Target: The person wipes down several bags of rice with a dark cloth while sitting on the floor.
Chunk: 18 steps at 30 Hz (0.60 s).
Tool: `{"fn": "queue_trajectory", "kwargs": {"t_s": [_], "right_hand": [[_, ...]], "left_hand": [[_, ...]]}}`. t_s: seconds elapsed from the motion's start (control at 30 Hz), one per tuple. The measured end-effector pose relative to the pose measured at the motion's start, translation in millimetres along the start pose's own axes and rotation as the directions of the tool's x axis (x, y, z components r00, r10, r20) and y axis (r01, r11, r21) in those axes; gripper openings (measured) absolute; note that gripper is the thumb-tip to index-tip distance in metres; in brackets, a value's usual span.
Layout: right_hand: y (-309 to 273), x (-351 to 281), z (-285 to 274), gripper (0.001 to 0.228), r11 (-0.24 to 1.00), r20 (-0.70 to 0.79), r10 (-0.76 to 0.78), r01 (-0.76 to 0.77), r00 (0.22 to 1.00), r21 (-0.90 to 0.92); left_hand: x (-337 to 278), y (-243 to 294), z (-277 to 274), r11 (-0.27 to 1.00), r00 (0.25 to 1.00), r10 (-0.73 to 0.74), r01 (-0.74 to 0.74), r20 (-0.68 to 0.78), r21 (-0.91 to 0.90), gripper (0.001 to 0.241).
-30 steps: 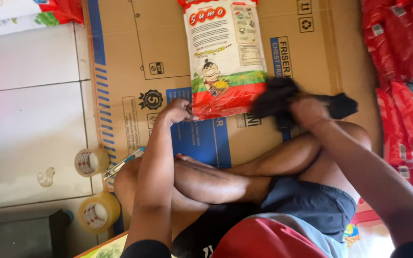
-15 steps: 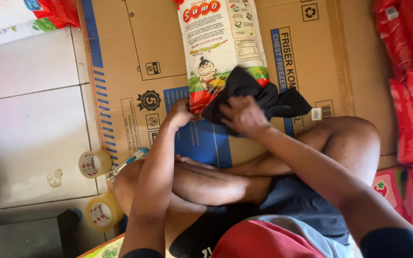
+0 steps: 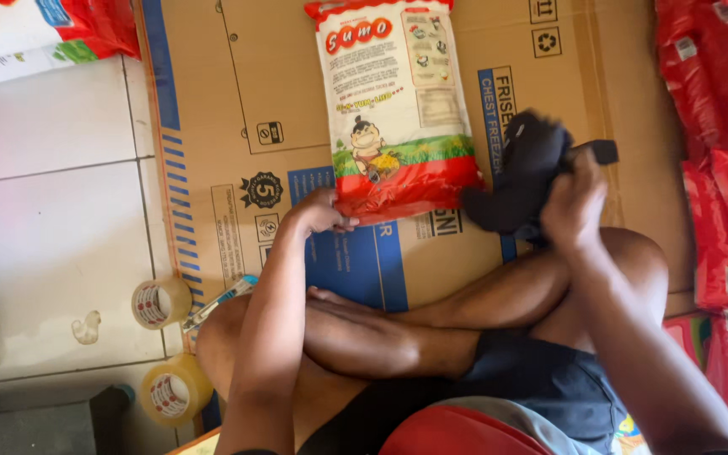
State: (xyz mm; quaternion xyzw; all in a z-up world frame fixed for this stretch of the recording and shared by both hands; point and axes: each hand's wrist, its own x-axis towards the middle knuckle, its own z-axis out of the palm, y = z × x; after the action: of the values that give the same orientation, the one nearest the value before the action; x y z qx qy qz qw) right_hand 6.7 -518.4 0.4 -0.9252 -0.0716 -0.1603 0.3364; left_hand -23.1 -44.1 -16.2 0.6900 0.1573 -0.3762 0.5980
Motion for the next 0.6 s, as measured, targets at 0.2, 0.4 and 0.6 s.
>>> {"fn": "queue_trajectory", "kwargs": {"t_s": [0.2, 0.4, 0.6], "right_hand": [[-163.7, -1.3, 55.8, 0.068, 0.98, 0.17, -0.154, 0.172, 0.973, -0.097], [-226.1, 7.0, 91.5, 0.105, 0.972, 0.429, 0.0, 0.101, 0.903, -0.212], [-204.2, 76.8, 143.3, 0.105, 0.984, 0.243, -0.058, 0.097, 0.968, -0.151]], "left_hand": [[-33.6, 40.5, -1.9, 0.989, 0.983, -0.103, 0.086, 0.152, 0.118, 0.063], [-39.4, 29.2, -13.0, 0.935, 0.928, -0.301, 0.243, 0.218, 0.257, 0.059], [-69.9, 59.8, -35.9, 0.86, 0.958, -0.065, 0.196, -0.279, 0.472, 0.064]]}}
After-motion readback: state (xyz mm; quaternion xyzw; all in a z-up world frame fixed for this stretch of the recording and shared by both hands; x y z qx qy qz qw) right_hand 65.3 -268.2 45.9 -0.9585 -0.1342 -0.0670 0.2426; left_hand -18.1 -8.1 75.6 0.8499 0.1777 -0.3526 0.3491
